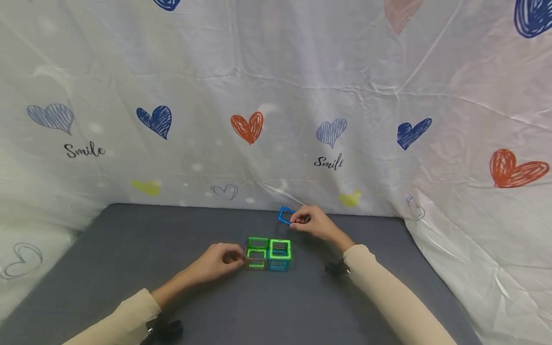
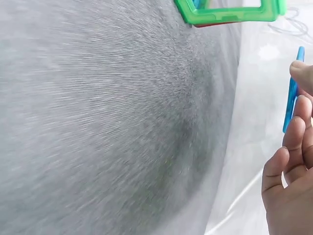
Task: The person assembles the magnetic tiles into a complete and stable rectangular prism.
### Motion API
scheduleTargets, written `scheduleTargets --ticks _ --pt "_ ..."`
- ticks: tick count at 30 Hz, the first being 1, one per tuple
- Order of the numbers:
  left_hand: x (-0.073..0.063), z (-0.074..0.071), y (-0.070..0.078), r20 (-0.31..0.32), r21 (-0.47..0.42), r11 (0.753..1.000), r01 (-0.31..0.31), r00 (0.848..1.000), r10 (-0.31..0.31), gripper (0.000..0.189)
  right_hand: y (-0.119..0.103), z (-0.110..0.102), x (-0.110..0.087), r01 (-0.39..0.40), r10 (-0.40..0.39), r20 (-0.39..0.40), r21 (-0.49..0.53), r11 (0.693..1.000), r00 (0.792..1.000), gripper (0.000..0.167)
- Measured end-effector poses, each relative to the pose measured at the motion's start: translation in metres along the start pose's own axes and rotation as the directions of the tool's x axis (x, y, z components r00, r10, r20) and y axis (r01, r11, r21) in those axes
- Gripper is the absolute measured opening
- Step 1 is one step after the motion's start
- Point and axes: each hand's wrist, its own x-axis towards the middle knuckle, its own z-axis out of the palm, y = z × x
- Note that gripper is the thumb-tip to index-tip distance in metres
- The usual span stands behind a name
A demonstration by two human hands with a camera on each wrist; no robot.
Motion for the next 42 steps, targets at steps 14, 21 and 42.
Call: scheduleTargets --ticks 14,21,42 --pt "0.0 0.003 -0.006 0.0 0.009 1.0 0.021 1.0 -0.021 0.007 -0.037 -0.014 -0.03 0.028 -0.029 -0.05 -0.016 0.999 0.998 0.008" --pt "-0.001 0.002 -0.003 -0.006 -0.006 1.0 0.012 1.0 -0.012 0.006 -0.068 -0.005 -0.031 0.104 -0.105 -0.018 -0.026 0.994 0.994 0.011" --pt "0.001 0.002 0.0 -0.004 0.002 1.0 0.01 1.0 -0.01 0.005 -0.073 0.041 -0.006 0.089 -0.079 0.179 -0.052 0.995 0.981 0.005"
